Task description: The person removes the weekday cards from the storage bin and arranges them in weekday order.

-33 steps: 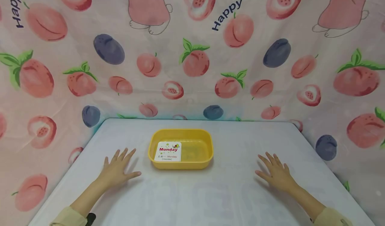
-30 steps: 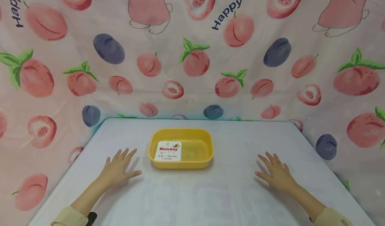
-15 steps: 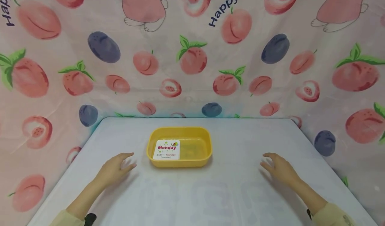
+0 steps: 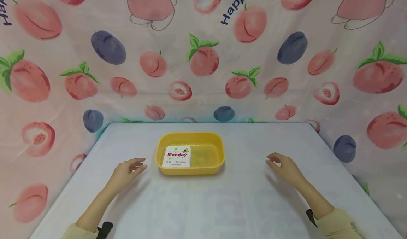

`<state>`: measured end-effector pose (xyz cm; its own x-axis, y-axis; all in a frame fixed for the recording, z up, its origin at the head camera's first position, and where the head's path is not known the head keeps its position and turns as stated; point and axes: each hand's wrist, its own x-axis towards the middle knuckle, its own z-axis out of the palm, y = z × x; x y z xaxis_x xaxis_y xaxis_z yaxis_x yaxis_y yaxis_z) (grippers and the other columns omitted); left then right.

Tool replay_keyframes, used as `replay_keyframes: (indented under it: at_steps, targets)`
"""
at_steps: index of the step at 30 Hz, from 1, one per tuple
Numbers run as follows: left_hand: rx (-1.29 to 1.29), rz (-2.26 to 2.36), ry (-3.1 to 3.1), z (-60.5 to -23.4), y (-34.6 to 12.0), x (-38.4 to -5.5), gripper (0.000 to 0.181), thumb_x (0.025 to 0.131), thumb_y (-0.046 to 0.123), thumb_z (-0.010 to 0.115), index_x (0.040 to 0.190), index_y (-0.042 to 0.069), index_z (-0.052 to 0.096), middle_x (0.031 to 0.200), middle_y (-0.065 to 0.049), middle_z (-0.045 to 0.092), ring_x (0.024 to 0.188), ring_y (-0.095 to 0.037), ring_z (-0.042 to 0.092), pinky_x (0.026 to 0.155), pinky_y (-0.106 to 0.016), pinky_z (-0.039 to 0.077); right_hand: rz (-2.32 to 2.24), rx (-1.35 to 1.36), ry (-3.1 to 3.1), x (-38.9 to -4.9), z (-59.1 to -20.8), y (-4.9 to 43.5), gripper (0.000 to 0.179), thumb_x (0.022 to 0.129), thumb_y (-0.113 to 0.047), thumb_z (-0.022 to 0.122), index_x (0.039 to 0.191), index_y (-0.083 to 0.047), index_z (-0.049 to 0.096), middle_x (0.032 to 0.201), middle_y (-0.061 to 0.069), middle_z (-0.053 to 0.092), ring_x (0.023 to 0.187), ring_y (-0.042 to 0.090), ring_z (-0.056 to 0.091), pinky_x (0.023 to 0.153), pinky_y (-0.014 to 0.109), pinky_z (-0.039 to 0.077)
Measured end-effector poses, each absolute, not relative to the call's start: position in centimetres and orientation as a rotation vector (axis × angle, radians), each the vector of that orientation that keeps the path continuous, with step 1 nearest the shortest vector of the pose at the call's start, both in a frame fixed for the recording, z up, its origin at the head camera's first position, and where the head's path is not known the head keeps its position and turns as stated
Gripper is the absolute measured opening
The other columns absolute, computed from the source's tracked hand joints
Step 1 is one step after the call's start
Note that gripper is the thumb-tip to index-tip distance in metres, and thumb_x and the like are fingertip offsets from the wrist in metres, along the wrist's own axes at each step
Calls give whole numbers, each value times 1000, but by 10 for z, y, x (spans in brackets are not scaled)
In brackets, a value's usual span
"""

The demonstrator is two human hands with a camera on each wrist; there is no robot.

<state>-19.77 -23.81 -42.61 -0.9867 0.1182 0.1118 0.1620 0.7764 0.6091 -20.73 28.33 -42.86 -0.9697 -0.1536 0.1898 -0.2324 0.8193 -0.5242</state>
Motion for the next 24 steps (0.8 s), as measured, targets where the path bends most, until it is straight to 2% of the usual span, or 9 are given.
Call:
replay_keyframes:
  at_steps: [5, 11, 19, 21, 24]
  targets:
    - [-146, -1090, -2843, -425, -227, -203, 40, 93, 26, 59, 122, -2, 60, 106, -19, 68, 99, -35, 64, 84, -45, 55, 891, 354, -2860, -211, -422, 258, 28, 92, -19, 60, 109, 2, 62, 101, 19, 68, 98, 38, 62, 81, 51, 53]
    - [-49, -1129, -2778, -426, -217, -214, 33, 94, 20, 58, 116, -4, 63, 105, -23, 67, 95, -37, 66, 80, -45, 56, 995, 431, -2809, -217, -416, 227, 26, 91, -17, 62, 107, 3, 63, 93, 13, 69, 88, 28, 64, 76, 43, 55]
    - [39, -1266, -2758, -430, -203, -233, 33, 93, 13, 57, 116, -9, 60, 105, -29, 65, 89, -37, 67, 66, -33, 59, 1357, 418, -2752, -227, -406, 176, 23, 93, -16, 59, 108, 1, 63, 96, 15, 67, 82, 22, 63, 70, 26, 55]
    - [62, -1313, -2747, -430, -200, -237, 33, 93, 13, 56, 117, -11, 59, 105, -30, 64, 88, -36, 67, 64, -30, 59, 1474, 442, -2723, -230, -404, 161, 25, 93, -17, 59, 109, 3, 62, 97, 18, 67, 82, 24, 63, 69, 24, 55]
    - [105, -1369, -2727, -432, -196, -244, 33, 93, 12, 56, 117, -12, 59, 104, -31, 64, 81, -31, 68, 61, -27, 58, 1614, 479, -2682, -234, -403, 140, 28, 94, -18, 59, 110, 5, 61, 101, 22, 66, 86, 32, 64, 71, 28, 57]
